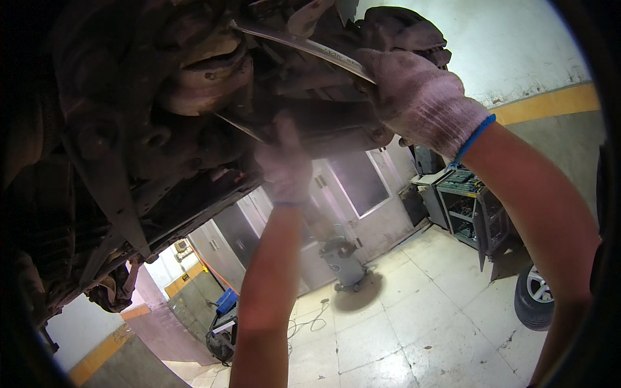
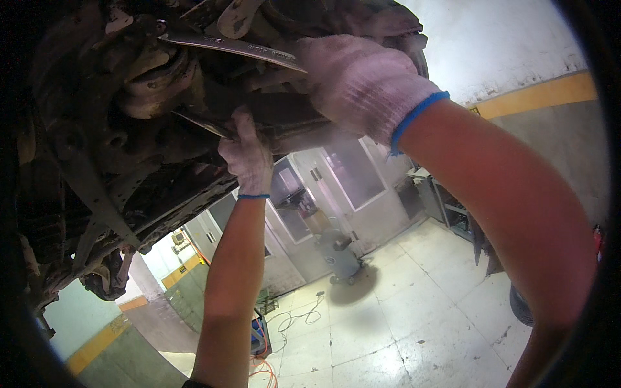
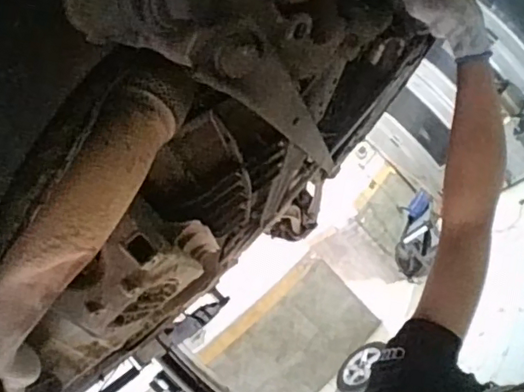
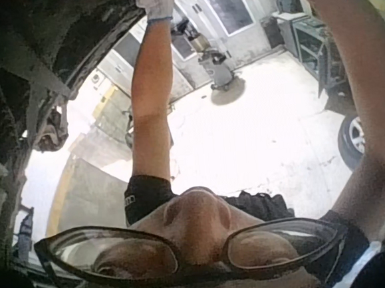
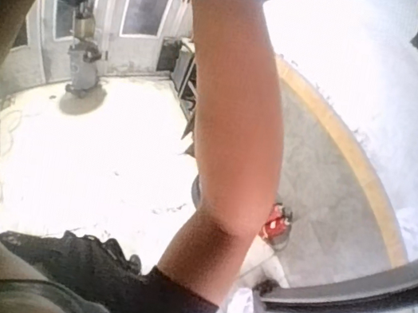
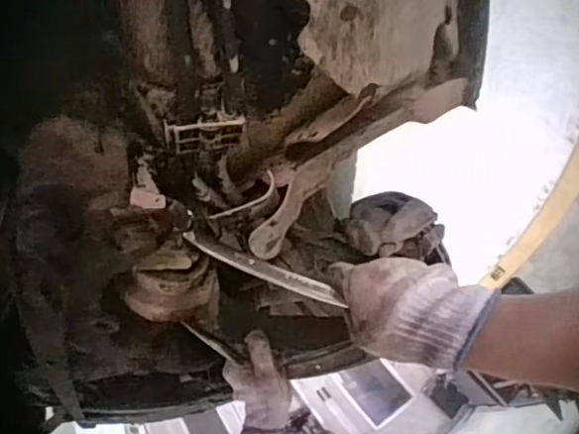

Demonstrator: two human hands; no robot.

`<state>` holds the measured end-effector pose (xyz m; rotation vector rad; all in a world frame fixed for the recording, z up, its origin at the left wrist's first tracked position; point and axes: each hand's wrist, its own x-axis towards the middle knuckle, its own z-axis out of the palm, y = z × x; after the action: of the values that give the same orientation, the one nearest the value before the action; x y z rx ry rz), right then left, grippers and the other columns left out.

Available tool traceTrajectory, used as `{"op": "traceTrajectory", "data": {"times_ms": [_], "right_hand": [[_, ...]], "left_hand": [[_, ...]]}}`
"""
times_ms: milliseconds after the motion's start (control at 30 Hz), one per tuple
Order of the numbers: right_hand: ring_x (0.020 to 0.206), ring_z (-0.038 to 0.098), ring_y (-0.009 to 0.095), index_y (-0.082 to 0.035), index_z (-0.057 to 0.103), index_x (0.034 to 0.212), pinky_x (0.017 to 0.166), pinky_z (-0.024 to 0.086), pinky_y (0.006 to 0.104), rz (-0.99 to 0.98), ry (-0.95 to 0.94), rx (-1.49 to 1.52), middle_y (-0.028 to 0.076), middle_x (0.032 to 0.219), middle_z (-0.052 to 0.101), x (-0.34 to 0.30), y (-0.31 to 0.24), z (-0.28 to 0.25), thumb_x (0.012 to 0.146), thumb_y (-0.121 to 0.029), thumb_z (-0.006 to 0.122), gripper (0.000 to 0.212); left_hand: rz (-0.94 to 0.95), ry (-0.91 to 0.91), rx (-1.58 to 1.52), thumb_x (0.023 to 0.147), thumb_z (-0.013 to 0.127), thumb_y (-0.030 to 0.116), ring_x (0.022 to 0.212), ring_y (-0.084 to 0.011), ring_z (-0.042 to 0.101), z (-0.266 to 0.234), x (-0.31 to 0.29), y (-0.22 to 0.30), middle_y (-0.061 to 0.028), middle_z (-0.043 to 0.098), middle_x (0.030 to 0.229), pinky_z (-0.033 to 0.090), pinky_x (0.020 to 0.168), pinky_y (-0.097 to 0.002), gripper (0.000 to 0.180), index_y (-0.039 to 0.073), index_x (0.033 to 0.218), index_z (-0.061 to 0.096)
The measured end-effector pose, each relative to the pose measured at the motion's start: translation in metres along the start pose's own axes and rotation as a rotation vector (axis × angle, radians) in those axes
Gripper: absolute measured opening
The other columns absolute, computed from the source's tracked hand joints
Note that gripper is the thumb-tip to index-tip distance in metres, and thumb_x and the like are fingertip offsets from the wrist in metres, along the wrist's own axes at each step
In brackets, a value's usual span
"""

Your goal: The person uses a wrench to loosen and remove bolts from the underside of a car's suspension system. After removing the bolts, the person walks to a tool cart and places the wrench back in the toolbox.

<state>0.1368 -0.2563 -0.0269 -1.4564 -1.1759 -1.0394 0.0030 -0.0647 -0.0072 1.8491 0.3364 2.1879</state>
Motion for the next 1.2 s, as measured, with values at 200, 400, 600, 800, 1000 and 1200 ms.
{"op": "traceTrajectory", "data": {"times_ms": [200,400,600,800,1000,1200], "right_hand": [[0.083,0.072,0.037,-0.018,0.057,0.128,0.073,0.06,0.0483,0.077,0.115,0.064,0.016,0.089,0.072,0.0,0.0,0.013,0.1,-0.025,0.058,0.028],[0.08,0.071,0.04,-0.019,0.056,0.129,0.073,0.059,0.0481,-0.125,0.235,-0.163,0.017,0.089,0.072,0.026,0.022,0.013,0.094,-0.018,0.062,0.036],[0.084,0.071,0.038,-0.018,0.055,0.138,0.076,0.06,0.0455,-0.331,0.4,-0.248,0.018,0.097,0.072,0.068,0.049,0.024,0.092,-0.019,0.065,0.047],[0.095,0.069,0.039,-0.016,0.056,0.136,0.085,0.057,0.0472,-0.382,0.441,-0.078,0.017,0.101,0.071,0.054,0.045,0.025,0.092,-0.015,0.065,0.045],[0.094,0.069,0.041,-0.015,0.054,0.137,0.083,0.057,0.0495,-0.379,0.363,0.095,0.018,0.103,0.07,0.042,0.034,0.027,0.092,-0.013,0.064,0.045],[0.088,0.069,0.043,-0.019,0.048,0.14,0.076,0.058,0.0521,-0.128,0.263,0.186,0.019,0.091,0.07,0.029,0.001,0.051,0.096,-0.023,0.062,0.047]], "left_hand": [[0.058,0.068,0.035,0.09,0.069,0.058,0.098,-0.0277,0.066,-0.002,0.004,-0.01,-0.018,0.071,0.107,0.051,0.089,-0.0393,0.069,-0.005,0.118,0.066],[-0.014,0.062,-0.074,0.093,0.075,0.041,0.06,-0.0145,0.058,-0.009,0.002,-0.015,-0.0072,0.064,0.079,0.046,0.052,-0.0291,0.043,0.0,0.102,0.063],[0.07,-0.132,-0.107,0.096,0.072,0.032,0.042,-0.0118,0.044,-0.039,-0.018,-0.012,-0.0033,0.055,0.065,0.044,0.04,-0.0309,0.034,0.002,0.093,0.056],[-0.133,-0.123,-0.22,0.096,0.072,0.036,0.039,-0.0127,0.041,-0.041,-0.022,-0.005,-0.0025,0.05,0.059,0.043,0.038,-0.0319,0.037,0.003,0.088,0.056],[-0.089,-0.099,-0.222,0.096,0.071,0.04,0.038,-0.0127,0.041,-0.043,-0.026,-0.003,-0.0031,0.05,0.059,0.043,0.038,-0.0318,0.04,0.004,0.087,0.056],[-0.123,-0.061,-0.221,0.094,0.073,0.042,0.042,-0.013,0.045,-0.036,-0.017,-0.019,-0.003,0.052,0.063,0.043,0.039,-0.0316,0.042,0.004,0.092,0.056]]}}
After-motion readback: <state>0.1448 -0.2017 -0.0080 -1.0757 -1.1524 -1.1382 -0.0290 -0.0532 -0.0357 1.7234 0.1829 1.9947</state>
